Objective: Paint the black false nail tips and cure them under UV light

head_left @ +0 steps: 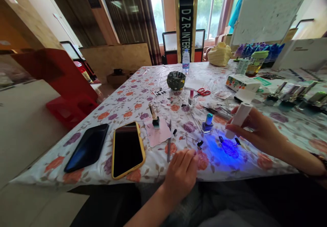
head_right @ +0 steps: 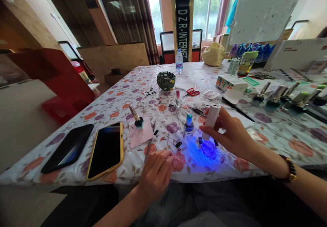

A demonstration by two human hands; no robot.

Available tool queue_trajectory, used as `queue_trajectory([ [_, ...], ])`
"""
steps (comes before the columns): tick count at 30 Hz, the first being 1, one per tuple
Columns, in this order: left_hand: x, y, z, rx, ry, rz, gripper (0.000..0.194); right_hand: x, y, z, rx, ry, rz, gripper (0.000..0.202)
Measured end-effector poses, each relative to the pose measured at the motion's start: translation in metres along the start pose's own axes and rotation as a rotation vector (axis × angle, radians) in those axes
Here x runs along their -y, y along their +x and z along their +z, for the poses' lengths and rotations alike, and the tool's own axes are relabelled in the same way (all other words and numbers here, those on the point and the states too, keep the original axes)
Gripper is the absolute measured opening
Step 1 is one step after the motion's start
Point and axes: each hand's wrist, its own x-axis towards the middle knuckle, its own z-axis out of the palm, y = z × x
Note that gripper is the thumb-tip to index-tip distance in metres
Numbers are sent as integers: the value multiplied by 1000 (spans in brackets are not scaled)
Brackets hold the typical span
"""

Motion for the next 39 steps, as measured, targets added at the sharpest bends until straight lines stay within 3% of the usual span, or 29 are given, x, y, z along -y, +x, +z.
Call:
queue_trajectory([
  [3,-3,4,-2,4,6,-140,12,2,0,0,-67,-49,0,40],
  [8,-5,8,-3,65,3,-321,12,8,-1,1,36,123,56,36],
  [13,-4,9,-2,88,-16,-319,19,26,2,14,100,272,-15,33],
  [18,-3,10,-3,105,-1,-327,16,39,13,29,237,109,-97,26],
  [22,-4,10,-2,115,21,-353,13,39,17,35,150,90,-92,35],
  [26,-4,13,-4,118,60,-386,12,40,15,36,214,143,-83,36],
  [29,0,22,-12,129,112,-422,17,43,13,34,159,0,-114,30],
  [34,16,44,-39,199,224,-509,35,43,12,30,278,177,-73,28],
  [37,25,49,-50,313,278,-567,30,41,13,29,217,98,-82,26],
  [39,30,48,-50,331,277,-577,23,39,12,29,220,176,-62,28],
])
